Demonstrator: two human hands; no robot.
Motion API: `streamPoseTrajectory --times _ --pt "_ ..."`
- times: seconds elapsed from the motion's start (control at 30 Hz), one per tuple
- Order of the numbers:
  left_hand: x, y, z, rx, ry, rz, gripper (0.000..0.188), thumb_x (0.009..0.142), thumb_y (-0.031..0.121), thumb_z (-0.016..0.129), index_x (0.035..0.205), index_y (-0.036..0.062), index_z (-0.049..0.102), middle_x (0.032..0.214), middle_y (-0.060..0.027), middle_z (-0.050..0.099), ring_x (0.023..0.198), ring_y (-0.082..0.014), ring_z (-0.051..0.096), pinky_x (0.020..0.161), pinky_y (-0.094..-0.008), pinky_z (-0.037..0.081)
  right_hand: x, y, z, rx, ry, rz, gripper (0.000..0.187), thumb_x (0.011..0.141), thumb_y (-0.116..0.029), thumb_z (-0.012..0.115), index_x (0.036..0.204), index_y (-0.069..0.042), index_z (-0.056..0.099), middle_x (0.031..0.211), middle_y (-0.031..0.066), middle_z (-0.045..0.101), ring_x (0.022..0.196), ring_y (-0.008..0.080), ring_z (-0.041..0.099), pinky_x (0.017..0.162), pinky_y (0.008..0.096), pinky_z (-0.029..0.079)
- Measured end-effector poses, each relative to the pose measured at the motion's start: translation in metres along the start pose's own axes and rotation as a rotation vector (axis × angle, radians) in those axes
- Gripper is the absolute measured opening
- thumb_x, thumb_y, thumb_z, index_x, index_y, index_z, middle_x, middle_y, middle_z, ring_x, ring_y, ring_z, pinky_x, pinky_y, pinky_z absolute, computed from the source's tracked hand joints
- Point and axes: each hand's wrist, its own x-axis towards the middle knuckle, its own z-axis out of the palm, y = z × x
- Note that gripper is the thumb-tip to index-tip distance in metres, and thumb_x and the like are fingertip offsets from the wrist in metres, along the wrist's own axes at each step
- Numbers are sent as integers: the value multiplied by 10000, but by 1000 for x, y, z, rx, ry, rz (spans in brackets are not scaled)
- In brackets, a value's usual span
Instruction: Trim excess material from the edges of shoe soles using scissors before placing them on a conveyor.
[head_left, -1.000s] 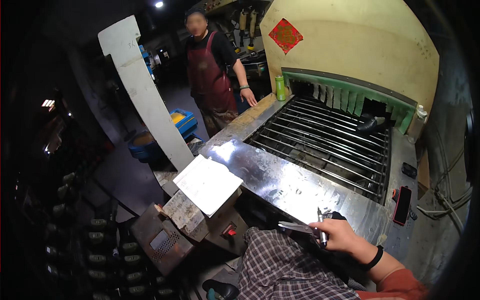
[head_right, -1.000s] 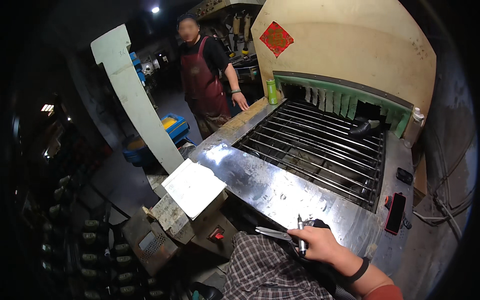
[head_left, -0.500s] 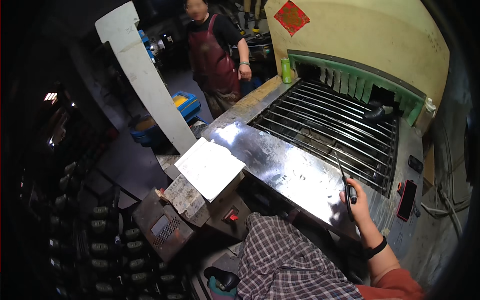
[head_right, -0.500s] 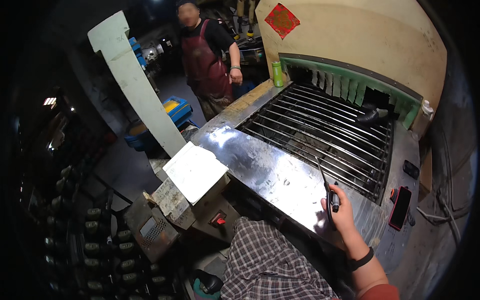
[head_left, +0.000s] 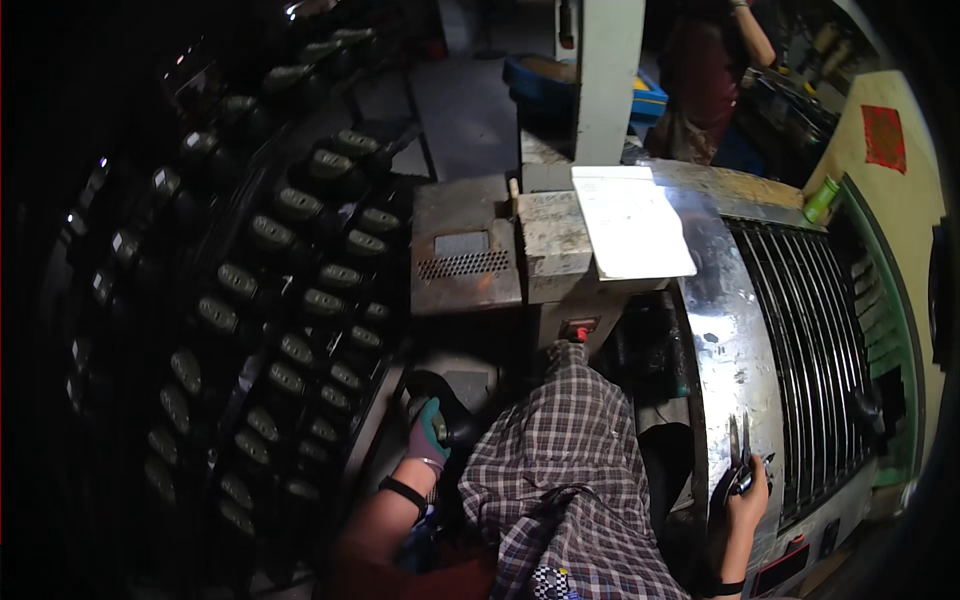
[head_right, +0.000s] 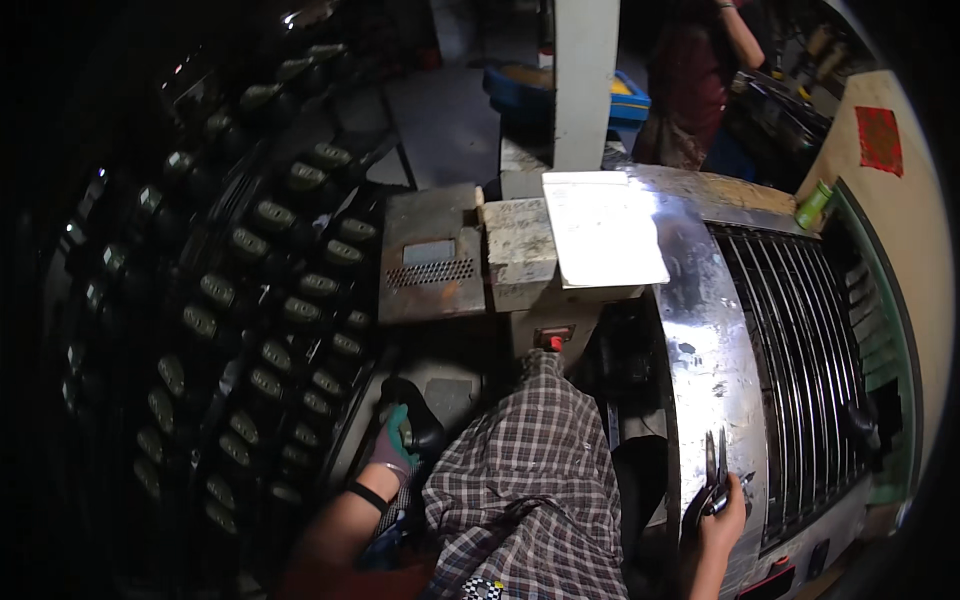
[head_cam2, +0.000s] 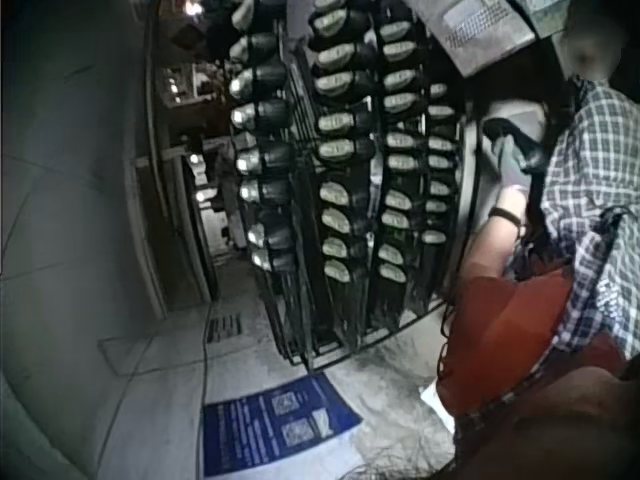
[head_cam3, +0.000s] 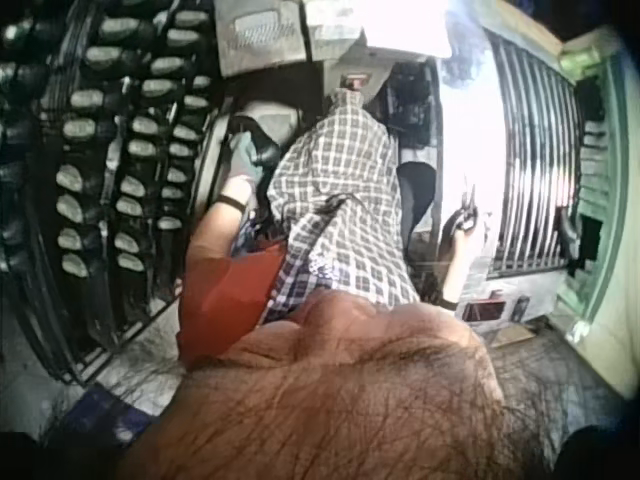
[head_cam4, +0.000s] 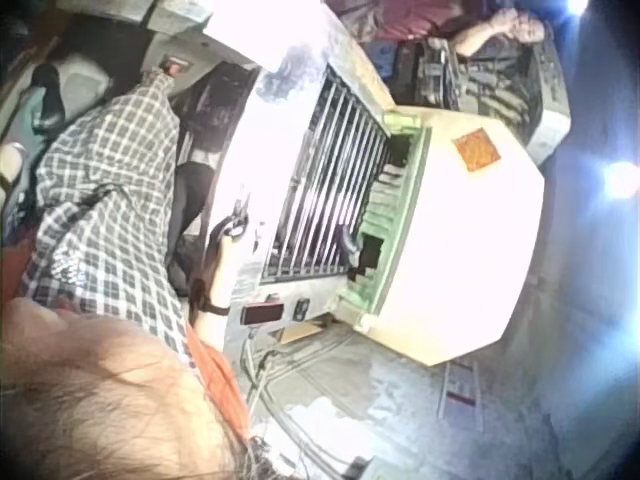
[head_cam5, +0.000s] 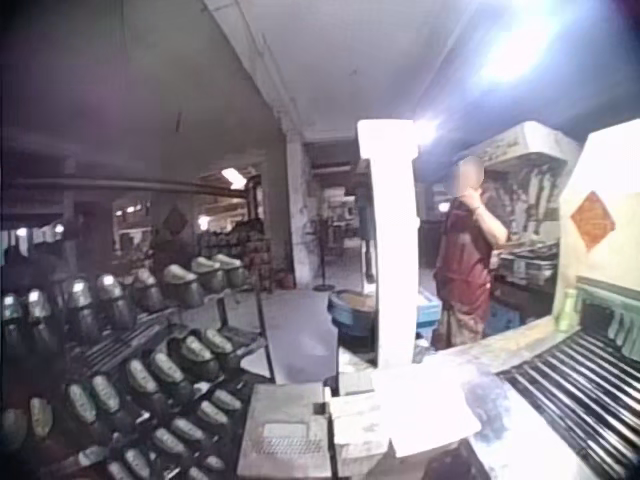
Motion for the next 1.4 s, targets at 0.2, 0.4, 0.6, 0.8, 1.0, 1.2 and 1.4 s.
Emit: streamPoseTrajectory --times 0.2,0.4,0.6,0.8,1.0,1.2,1.4 --pt "61 10 6 69 292 -86 307 773 283 759 1036 185 635 912 10 614 799 -165 600 743 -321 492 -2 21 -4 -39 -71 -48 525 756 29 578 1276 25 502 1214 219 593 1174 313 559 1007 347 396" --pt "251 -39 -31 25 291 231 329 748 222 781 1037 163 636 926 16 594 820 -108 536 696 -306 462 -6 28 -12 -6 -123 99 632 690 136 474 1310 18 466 1256 160 547 1238 255 480 1067 319 309" --pt "384 -49 -96 -774 -67 310 330 758 57 711 1063 47 585 1038 -38 603 974 -186 591 859 -321 503 3 94 6 -12 -188 178 540 765 94 520 1294 13 452 1143 150 542 1097 255 491 961 332 351" --pt "423 -80 -88 -571 7 242 360 785 75 692 1120 51 563 1085 -56 592 1003 -201 582 886 -334 487 15 141 -16 -27 -342 317 531 760 102 498 1278 8 430 946 155 535 855 261 515 768 356 417" --pt "418 -115 -107 -337 47 193 391 811 94 674 1176 54 540 1132 -74 581 1033 -216 574 912 -347 471 25 146 -38 -2 -484 485 522 756 109 476 1262 3 407 749 160 528 612 267 538 575 380 484" --pt "359 -148 -152 -49 73 174 422 838 112 656 1233 58 518 1179 -92 570 1063 -231 566 939 -360 455 16 -59 15 -18 -209 671 445 851 -128 663 1221 -64 424 800 85 576 584 140 524 452 243 400" --pt "323 -137 -132 232 -66 187 454 864 131 637 1289 61 495 1226 -110 559 1093 -247 558 966 -374 439 -25 28 -2 -196 -75 310 496 814 -19 637 1277 -4 458 1063 129 554 978 222 538 840 302 418"
